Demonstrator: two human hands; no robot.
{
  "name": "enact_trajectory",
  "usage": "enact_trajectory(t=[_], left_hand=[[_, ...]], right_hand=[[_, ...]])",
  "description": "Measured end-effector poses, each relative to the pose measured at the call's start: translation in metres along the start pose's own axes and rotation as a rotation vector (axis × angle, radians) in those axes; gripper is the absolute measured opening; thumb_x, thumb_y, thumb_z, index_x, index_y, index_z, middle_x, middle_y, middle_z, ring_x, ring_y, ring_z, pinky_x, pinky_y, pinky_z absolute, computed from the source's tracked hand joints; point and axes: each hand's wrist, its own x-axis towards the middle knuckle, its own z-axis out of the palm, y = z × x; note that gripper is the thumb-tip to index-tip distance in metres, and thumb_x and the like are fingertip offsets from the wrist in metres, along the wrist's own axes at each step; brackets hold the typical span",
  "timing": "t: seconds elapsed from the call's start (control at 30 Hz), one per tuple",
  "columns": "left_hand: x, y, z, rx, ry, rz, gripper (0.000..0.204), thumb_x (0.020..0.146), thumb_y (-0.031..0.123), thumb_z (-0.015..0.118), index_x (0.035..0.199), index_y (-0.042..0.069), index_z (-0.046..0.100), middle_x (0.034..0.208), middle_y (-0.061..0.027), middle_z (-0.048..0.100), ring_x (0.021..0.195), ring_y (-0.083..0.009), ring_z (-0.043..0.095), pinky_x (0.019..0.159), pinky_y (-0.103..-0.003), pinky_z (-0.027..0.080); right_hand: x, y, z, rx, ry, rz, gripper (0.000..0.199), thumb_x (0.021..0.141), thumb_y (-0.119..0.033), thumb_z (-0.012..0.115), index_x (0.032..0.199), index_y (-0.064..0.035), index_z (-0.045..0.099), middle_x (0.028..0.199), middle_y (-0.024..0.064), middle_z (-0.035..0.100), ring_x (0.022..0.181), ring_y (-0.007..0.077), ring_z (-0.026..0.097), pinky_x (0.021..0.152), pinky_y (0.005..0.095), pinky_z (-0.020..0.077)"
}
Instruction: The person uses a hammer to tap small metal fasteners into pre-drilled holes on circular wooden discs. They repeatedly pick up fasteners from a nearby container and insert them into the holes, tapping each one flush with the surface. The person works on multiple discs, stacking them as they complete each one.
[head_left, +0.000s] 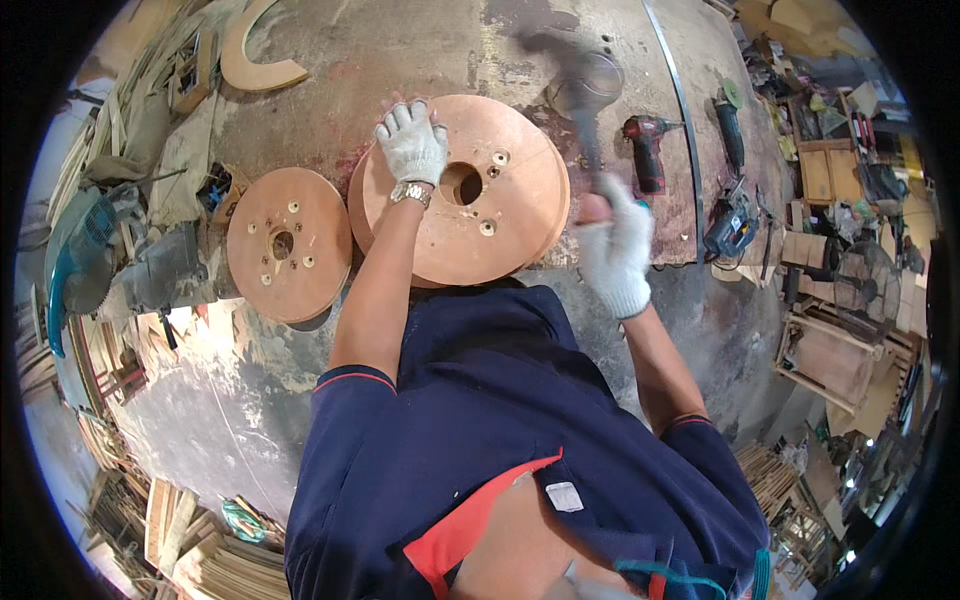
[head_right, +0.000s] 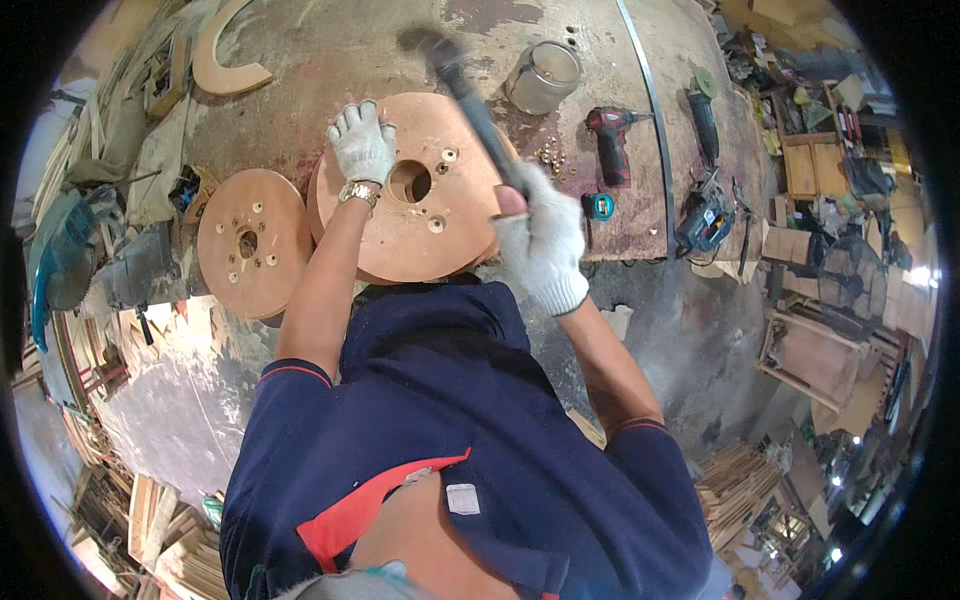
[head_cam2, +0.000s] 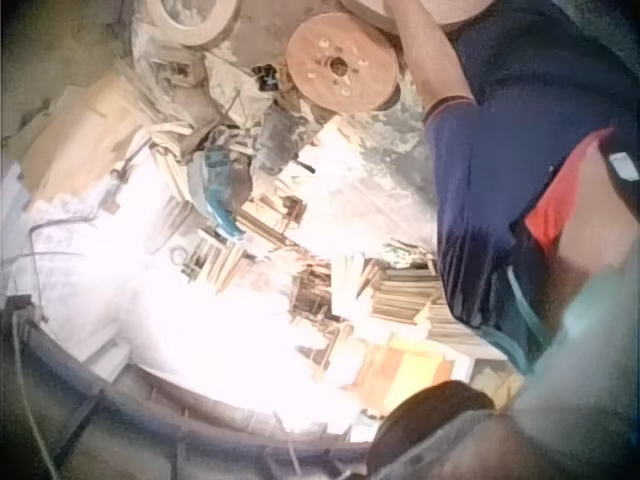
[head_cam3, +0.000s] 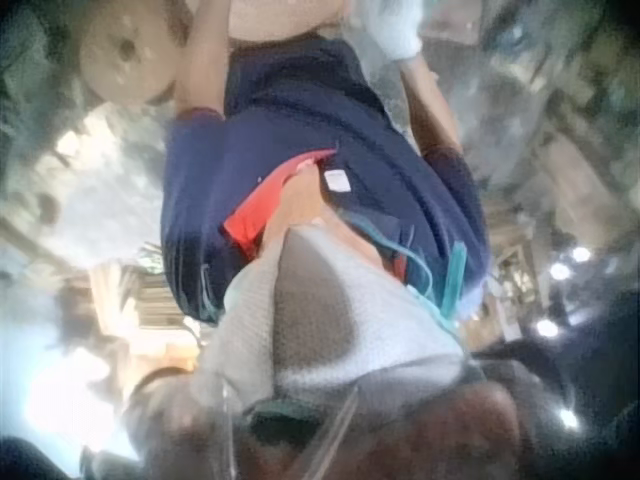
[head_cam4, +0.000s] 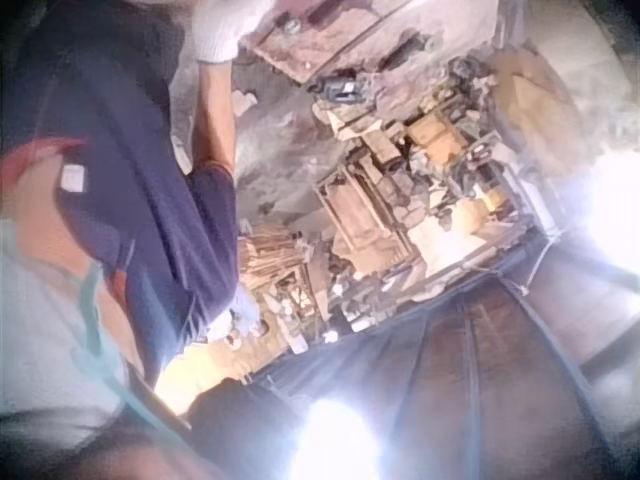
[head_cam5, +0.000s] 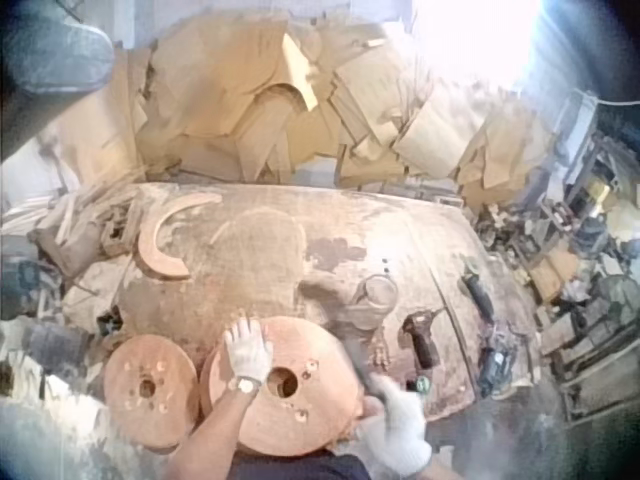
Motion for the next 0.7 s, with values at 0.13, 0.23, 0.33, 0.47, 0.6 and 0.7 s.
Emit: enact_trajectory(t=[0.13, 0.23, 0.33, 0.47, 0.6, 0.7], left_hand=[[-0.009, 0.002, 0.006, -0.006, -0.017, -0.015, 0.04, 0.093, 0.037, 0.06, 0.123, 0.011, 0.062, 0.127, -0.0174, 0.061, 0.122, -0.0346, 0.056, 0.105, -0.053, 0.038], [-0.004, 0.009, 0.004, -0.041, -0.09, -0.002, 0.044, 0.094, 0.038, 0.059, 0.128, 0.01, 0.06, 0.136, -0.019, 0.058, 0.125, -0.0349, 0.054, 0.109, -0.053, 0.036], [-0.006, -0.001, 0.013, 0.003, -0.06, -0.019, 0.048, 0.094, 0.039, 0.058, 0.132, 0.009, 0.058, 0.141, -0.0203, 0.055, 0.129, -0.0356, 0.052, 0.11, -0.053, 0.036], [-0.009, 0.006, 0.006, -0.029, 0.036, 0.077, 0.05, 0.095, 0.039, 0.059, 0.134, 0.008, 0.057, 0.142, -0.0209, 0.054, 0.134, -0.0369, 0.048, 0.11, -0.053, 0.036], [-0.021, 0.06, -0.005, -0.212, 0.038, 0.309, 0.051, 0.092, 0.035, 0.063, 0.133, 0.007, 0.058, 0.138, -0.0214, 0.056, 0.131, -0.038, 0.05, 0.108, -0.054, 0.037], [-0.034, 0.144, -0.017, -0.522, -0.171, 0.637, 0.026, 0.085, 0.026, 0.069, 0.103, 0.009, 0.066, 0.104, -0.0133, 0.066, 0.103, -0.0338, 0.062, 0.091, -0.049, 0.047]], right_hand=[[-0.037, 0.047, -0.004, 0.091, -0.03, -0.051, 0.022, 0.095, -0.022, 0.063, 0.101, 0.0002, 0.061, 0.076, 0.0233, 0.065, 0.07, 0.0388, 0.068, 0.062, 0.0448, 0.0523], [-0.085, 0.132, 0.039, -0.15, -0.315, 0.115, 0.031, 0.099, -0.032, 0.058, 0.094, -0.001, 0.059, 0.077, 0.0259, 0.066, 0.074, 0.0443, 0.067, 0.064, 0.0514, 0.0521], [-0.089, 0.144, 0.04, -0.271, -0.472, 0.305, 0.037, 0.101, -0.039, 0.053, 0.095, -0.0033, 0.06, 0.075, 0.0297, 0.064, 0.077, 0.0485, 0.066, 0.068, 0.0579, 0.0506], [-0.116, 0.112, 0.018, -0.065, -0.312, 0.551, 0.036, 0.101, -0.04, 0.054, 0.102, -0.0049, 0.064, 0.079, 0.0265, 0.067, 0.08, 0.0468, 0.068, 0.07, 0.0541, 0.0515], [-0.159, 0.129, 0.014, 0.049, -0.116, 0.842, 0.039, 0.102, -0.042, 0.055, 0.104, -0.0055, 0.068, 0.085, 0.0275, 0.068, 0.086, 0.0488, 0.066, 0.073, 0.0518, 0.0512], [-0.189, 0.145, 0.007, 0.009, -0.045, 0.975, 0.044, 0.101, -0.045, 0.054, 0.1, -0.0032, 0.066, 0.088, 0.0289, 0.068, 0.088, 0.0498, 0.066, 0.074, 0.0528, 0.0502]])
